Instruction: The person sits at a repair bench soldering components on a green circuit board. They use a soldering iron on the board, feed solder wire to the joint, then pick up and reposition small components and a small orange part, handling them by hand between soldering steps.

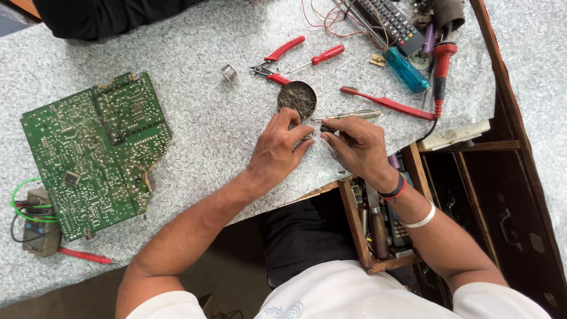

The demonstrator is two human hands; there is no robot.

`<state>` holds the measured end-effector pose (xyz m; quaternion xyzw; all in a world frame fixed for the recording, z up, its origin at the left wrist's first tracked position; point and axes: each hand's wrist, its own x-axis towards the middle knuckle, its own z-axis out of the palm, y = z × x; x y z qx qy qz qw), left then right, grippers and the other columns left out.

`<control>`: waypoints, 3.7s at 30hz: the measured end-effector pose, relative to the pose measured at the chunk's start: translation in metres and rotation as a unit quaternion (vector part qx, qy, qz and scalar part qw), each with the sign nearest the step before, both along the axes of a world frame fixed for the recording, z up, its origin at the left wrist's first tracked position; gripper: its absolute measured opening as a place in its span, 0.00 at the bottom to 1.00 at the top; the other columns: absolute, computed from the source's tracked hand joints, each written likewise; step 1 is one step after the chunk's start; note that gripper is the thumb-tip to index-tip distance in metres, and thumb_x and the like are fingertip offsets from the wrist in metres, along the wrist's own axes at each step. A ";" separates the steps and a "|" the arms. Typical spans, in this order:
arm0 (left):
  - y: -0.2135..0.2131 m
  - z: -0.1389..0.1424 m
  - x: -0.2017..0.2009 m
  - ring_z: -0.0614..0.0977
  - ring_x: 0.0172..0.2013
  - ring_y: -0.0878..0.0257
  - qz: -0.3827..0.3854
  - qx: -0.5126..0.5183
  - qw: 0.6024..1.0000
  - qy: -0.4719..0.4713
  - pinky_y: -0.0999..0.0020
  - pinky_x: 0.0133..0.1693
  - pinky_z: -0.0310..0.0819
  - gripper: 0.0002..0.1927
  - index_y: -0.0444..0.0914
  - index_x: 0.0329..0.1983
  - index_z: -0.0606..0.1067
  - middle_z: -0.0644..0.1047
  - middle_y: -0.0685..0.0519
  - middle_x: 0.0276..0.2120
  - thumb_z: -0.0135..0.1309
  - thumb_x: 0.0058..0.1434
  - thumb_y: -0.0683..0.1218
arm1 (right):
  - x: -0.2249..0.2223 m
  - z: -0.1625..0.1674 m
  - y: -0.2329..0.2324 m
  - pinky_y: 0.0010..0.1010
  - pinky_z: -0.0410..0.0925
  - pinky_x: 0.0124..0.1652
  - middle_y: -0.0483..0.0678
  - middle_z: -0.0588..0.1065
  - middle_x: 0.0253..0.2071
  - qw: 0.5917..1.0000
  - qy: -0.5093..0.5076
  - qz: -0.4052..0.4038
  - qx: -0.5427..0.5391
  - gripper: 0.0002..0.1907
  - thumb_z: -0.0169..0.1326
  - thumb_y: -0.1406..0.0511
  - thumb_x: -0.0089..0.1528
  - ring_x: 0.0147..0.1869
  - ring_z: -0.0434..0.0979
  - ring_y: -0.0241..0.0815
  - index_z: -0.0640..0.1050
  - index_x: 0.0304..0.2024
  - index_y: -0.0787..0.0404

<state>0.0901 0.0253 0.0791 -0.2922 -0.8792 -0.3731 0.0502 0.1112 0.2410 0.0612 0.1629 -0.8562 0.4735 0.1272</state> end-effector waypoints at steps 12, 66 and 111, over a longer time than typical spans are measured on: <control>-0.002 0.002 -0.001 0.82 0.36 0.55 -0.007 0.011 1.000 -0.002 0.59 0.38 0.78 0.11 0.38 0.40 0.76 0.78 0.52 0.35 0.66 0.58 0.41 | 0.004 -0.005 0.002 0.22 0.65 0.30 0.42 0.75 0.29 0.999 -0.036 -0.016 -0.036 0.15 0.67 0.68 0.62 0.28 0.69 0.27 0.82 0.52 0.60; -0.006 -0.043 -0.015 0.88 0.45 0.66 -0.065 0.195 0.967 -0.152 0.76 0.37 0.88 0.23 0.40 0.62 0.75 0.81 0.50 0.56 0.67 0.64 0.39 | -0.007 -0.032 0.016 0.20 0.74 0.45 0.47 0.80 0.45 0.975 -0.138 0.066 -0.159 0.09 0.61 0.73 0.71 0.47 0.80 0.29 0.79 0.54 0.69; -0.003 -0.051 -0.020 0.86 0.53 0.62 -0.117 0.297 0.920 -0.228 0.74 0.50 0.85 0.21 0.38 0.57 0.74 0.73 0.50 0.59 0.68 0.63 0.34 | -0.007 -0.031 0.016 0.20 0.63 0.32 0.44 0.78 0.35 0.992 -0.048 0.064 -0.094 0.09 0.66 0.71 0.68 0.33 0.71 0.27 0.82 0.50 0.65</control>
